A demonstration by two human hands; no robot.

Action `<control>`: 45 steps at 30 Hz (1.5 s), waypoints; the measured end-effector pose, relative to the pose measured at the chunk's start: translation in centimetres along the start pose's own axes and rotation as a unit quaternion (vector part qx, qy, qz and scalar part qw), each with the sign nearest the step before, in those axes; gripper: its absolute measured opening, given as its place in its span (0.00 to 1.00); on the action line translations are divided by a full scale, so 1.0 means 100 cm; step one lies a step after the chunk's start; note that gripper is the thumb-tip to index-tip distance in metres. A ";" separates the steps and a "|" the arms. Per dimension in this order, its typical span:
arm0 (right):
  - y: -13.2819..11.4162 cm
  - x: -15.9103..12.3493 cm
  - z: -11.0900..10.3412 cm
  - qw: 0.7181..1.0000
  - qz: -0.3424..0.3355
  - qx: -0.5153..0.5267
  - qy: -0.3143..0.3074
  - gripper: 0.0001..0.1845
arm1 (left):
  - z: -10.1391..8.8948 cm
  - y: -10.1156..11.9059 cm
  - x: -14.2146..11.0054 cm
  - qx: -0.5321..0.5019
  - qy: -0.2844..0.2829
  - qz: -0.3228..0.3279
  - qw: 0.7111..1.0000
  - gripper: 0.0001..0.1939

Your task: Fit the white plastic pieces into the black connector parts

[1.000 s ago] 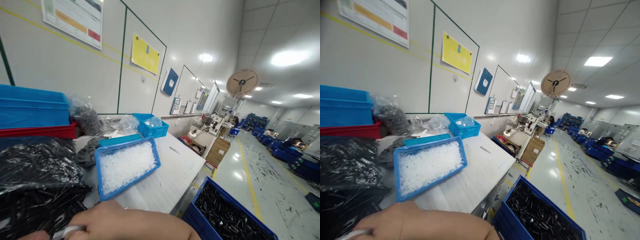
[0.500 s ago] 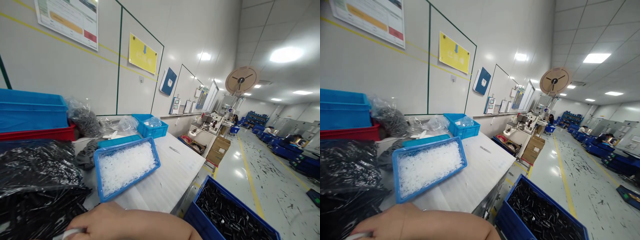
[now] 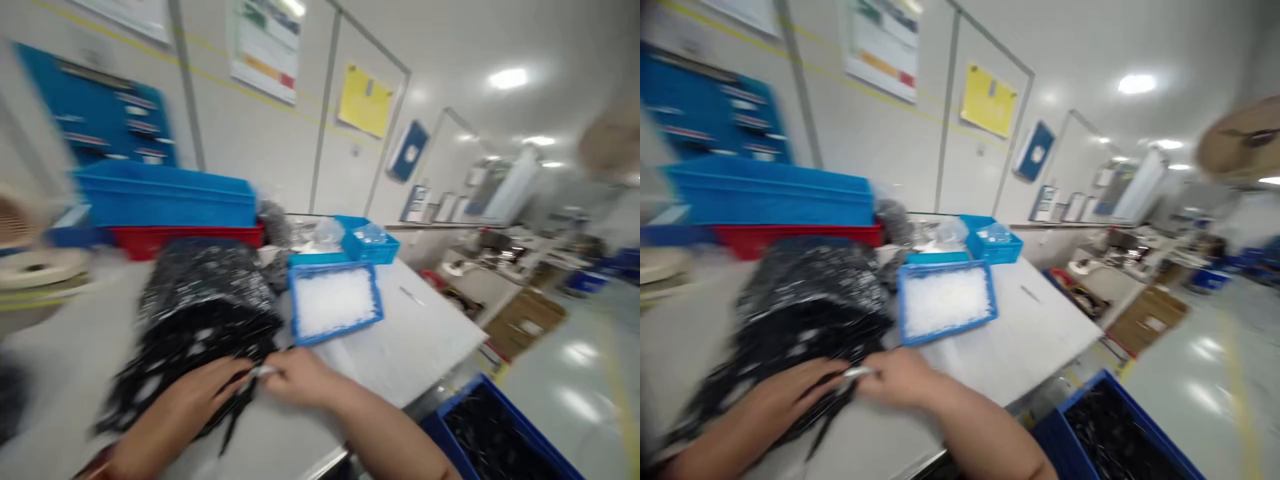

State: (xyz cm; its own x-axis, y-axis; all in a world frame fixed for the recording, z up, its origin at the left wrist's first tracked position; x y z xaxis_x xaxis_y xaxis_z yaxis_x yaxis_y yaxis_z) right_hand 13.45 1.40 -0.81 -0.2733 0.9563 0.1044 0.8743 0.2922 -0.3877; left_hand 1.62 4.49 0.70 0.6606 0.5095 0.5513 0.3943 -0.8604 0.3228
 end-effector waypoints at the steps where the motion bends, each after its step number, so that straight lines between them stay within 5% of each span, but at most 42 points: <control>1: -0.002 0.000 -0.001 1.000 -0.006 0.020 -0.001 0.07 | 0.000 0.005 -0.002 0.001 -0.033 0.012 0.999 0.18; 9: -0.001 0.005 -0.006 0.996 -0.004 0.086 -0.019 0.09 | -0.005 0.011 0.008 -0.026 -0.093 -0.027 0.995 0.07; 17: -0.005 0.004 -0.008 0.995 -0.011 0.096 -0.014 0.11 | -0.009 0.011 0.005 -0.102 -0.078 -0.036 0.991 0.08; 45: -0.001 0.003 -0.011 1.000 0.024 0.016 0.000 0.16 | -0.013 0.016 0.006 -0.113 -0.073 -0.055 0.989 0.09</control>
State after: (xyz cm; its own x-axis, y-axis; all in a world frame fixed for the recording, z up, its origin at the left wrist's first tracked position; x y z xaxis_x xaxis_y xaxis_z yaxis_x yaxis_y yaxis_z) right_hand 13.71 1.70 0.30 -0.2310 0.9693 0.0844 0.8728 0.2448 -0.4223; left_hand 1.84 3.39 2.58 0.7129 0.5814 0.3920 0.3270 -0.7702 0.5477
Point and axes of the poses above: each hand's wrist, its own x-axis towards the middle knuckle, its own z-axis out of the palm, y = z × x, the point moved 7 cm from there along x, towards the middle knuckle
